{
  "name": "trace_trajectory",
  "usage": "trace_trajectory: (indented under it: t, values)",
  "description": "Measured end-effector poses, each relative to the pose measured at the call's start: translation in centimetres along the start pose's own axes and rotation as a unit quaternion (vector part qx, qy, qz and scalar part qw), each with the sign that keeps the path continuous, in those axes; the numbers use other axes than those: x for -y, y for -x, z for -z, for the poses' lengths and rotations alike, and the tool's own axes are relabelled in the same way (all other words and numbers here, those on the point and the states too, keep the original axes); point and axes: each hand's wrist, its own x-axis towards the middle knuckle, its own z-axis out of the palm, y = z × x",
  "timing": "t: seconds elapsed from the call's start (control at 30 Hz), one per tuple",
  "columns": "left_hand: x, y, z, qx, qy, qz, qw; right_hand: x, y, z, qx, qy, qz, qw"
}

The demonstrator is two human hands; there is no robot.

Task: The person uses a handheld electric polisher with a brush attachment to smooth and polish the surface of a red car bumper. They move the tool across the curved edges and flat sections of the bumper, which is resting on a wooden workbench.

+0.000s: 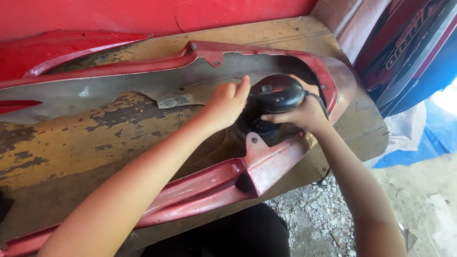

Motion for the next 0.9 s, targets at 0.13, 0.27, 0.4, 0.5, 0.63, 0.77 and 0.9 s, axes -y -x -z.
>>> trace_trajectory:
  t: [0.13,0.27,0.4,0.5,0.63,0.77,0.9]
  values:
    - [0.8,-2.3,-1.2,-0.064,-0.028,-0.084,0.994,-2.4,-0.3,0.3,-0.009,-0.013,-0.027,1.000]
    - [0.2,-1.0,-0.2,-0.046,-0.062,-0.040,0.996,-0.7,0.2,-0.4,-0.029,0.007,0.012,0.999]
    - [-1.2,1.4,2.0,0.018,0.014,0.006,1.000,-0.3,0.1,-1.1,-0.007,0.016,0.053,0.998]
    - [2.8,-1.6,2.3,-0.077,-0.047,-0.068,0.994,-0.6,-2.3,-2.3,-0.011,0.002,0.068,0.998]
    - [3.3,-2.8,5.3,-0.111,-0.061,-0.069,0.990,0.1,-5.3,-4.4,-0.037,0.002,0.061,0.997]
    - [1.5,-2.1,7.0,-0.035,0.016,0.033,0.999,0.7,-5.6,-4.9,-0.003,-0.015,0.053,0.998]
    - [2.2,-3.1,7.3,-0.034,-0.020,-0.033,0.999,-0.3,-5.4,-5.3,-0.027,-0.029,0.065,0.997]
